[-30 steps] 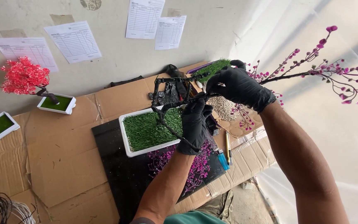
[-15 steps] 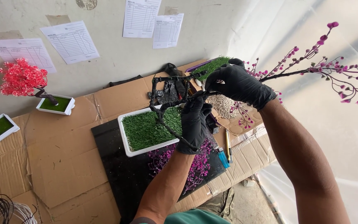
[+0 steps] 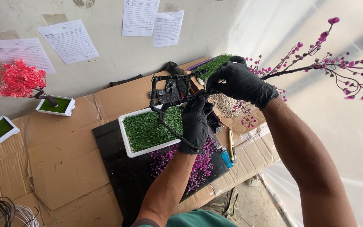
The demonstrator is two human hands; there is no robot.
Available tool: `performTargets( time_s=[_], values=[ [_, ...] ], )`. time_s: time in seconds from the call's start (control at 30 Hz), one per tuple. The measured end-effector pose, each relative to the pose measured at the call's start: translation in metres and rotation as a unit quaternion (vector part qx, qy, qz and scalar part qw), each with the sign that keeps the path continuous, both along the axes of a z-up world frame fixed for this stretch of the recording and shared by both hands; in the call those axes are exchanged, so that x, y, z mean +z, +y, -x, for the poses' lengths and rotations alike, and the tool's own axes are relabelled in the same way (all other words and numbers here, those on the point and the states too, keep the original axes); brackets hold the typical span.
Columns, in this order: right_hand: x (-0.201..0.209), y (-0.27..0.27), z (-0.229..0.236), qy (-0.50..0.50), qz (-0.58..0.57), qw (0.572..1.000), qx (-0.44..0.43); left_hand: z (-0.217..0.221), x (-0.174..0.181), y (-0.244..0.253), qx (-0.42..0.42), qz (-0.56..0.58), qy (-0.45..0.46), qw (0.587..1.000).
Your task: The person assembles a miniature bonsai tree by attaching small purple artificial flowers to the black branches. They pick up the flowers from a pile on the table and carefully insert them into the tree structure, which is planted in a white rectangular pot filled with green material.
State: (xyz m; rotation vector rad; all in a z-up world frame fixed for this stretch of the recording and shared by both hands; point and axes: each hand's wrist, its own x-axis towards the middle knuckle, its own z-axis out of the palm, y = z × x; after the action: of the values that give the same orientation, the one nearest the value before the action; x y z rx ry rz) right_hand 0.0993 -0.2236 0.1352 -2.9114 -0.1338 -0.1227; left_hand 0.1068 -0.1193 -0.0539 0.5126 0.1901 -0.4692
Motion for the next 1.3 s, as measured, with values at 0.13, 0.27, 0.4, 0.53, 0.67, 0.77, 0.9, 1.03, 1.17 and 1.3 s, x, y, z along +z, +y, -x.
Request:
performTargets(
  time_s=[0.13, 0.27, 0.4, 0.53, 0.67, 0.77, 0.9, 1.03, 1.17, 1.3],
  values=[
    [-0.002, -0.003, -0.002, 0.005, -0.012, 1.000, 0.015, 0.000, -0.006, -0.002, -0.004, -0.008, -0.013, 1.000],
    [-0.007, -0.008, -0.006, 0.028, -0.025, 0.999, 0.013, 0.002, 0.010, 0.005, 0.001, -0.016, -0.016, 1.000],
    [-0.002, -0.007, -0.009, 0.052, -0.047, 0.998, 0.004, 0.002, 0.016, 0.008, -0.003, -0.024, -0.019, 1.000],
    [0.010, -0.002, -0.017, 0.106, -0.016, 0.994, -0.009, 0.000, 0.011, 0.009, -0.007, -0.049, -0.027, 0.998],
    [0.013, -0.006, -0.024, 0.149, 0.010, 0.989, -0.004, 0.002, 0.018, 0.008, 0.000, -0.091, -0.036, 0.995],
    [-0.021, -0.035, -0.045, 0.183, 0.008, 0.983, 0.001, 0.002, 0.011, 0.004, 0.007, -0.102, -0.044, 0.994],
    [-0.011, -0.030, -0.045, 0.164, 0.037, 0.986, 0.022, 0.001, 0.029, 0.012, -0.002, -0.100, -0.033, 0.994],
    [-0.003, -0.030, -0.048, 0.232, -0.004, 0.973, 0.019, 0.002, 0.033, 0.012, 0.000, -0.135, -0.051, 0.990],
    [0.013, -0.023, -0.048, 0.266, -0.067, 0.962, 0.011, 0.006, 0.047, 0.019, -0.009, -0.141, -0.046, 0.989],
    [0.005, -0.031, -0.055, 0.283, -0.081, 0.956, 0.012, 0.007, 0.048, 0.022, -0.017, -0.136, -0.037, 0.990]
  ],
)
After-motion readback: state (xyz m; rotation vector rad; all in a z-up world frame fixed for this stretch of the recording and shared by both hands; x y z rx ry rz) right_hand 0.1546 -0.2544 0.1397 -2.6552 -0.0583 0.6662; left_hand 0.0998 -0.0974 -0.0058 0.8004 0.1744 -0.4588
